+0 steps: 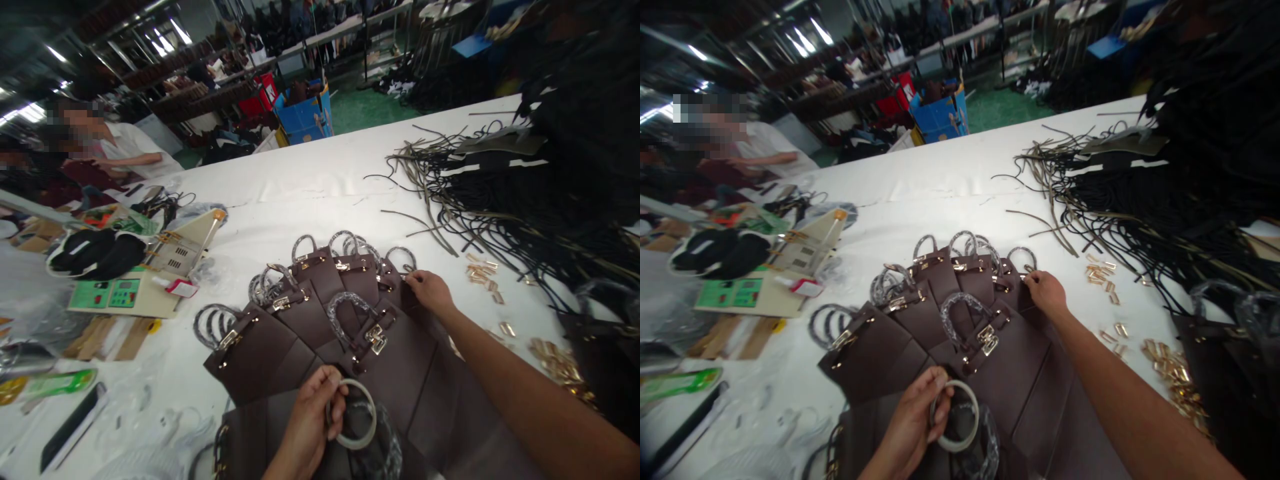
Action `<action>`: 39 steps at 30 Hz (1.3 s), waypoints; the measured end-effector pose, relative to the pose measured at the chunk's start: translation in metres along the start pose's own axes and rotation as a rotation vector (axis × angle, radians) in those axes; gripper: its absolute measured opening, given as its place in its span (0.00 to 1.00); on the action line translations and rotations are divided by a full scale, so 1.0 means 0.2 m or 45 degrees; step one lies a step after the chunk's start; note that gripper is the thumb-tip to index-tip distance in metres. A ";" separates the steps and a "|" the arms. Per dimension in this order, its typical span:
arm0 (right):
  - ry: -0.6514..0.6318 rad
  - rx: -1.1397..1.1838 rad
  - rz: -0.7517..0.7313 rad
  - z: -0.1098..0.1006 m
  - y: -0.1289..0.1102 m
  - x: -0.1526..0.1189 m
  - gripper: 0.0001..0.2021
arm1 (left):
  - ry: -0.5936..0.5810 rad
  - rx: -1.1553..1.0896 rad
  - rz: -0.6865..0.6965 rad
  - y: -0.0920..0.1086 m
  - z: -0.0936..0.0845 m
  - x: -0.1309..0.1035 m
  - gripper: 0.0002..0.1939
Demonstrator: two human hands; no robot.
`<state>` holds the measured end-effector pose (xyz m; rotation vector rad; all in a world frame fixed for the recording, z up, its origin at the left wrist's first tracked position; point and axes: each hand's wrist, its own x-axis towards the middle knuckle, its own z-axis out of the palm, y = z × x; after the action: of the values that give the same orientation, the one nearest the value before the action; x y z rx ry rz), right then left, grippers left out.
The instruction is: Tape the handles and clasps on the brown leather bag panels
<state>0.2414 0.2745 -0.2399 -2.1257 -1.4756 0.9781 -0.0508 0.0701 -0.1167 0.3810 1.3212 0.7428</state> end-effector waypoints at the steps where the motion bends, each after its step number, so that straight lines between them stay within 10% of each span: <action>1: 0.005 -0.013 0.002 0.00 0.00 0.00 0.14 | -0.002 -0.005 -0.002 0.00 0.00 0.00 0.18; 10: 0.232 0.027 -0.082 0.05 0.04 -0.06 0.18 | -0.002 -0.016 0.001 0.00 0.01 -0.01 0.18; 22: 0.046 -0.286 -0.113 -0.02 -0.03 -0.07 0.21 | 0.001 -0.091 0.031 0.00 0.03 -0.04 0.18; 26: 0.181 0.042 -0.200 -0.11 0.01 -0.29 0.31 | 0.006 -0.148 0.066 0.02 0.04 -0.17 0.18; 34: -0.315 -0.089 -0.081 -0.17 0.22 -0.62 0.40 | 0.019 -0.185 0.124 -0.04 -0.04 -0.56 0.16; 39: -0.403 -0.009 -0.295 -0.55 0.08 -0.59 0.28 | 0.117 -0.196 0.068 -0.24 -0.22 -0.83 0.17</action>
<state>0.3069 0.1682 -0.1353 -1.8114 -1.8262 1.2612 -0.0916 -0.0841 -0.0355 0.2620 1.3343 0.9095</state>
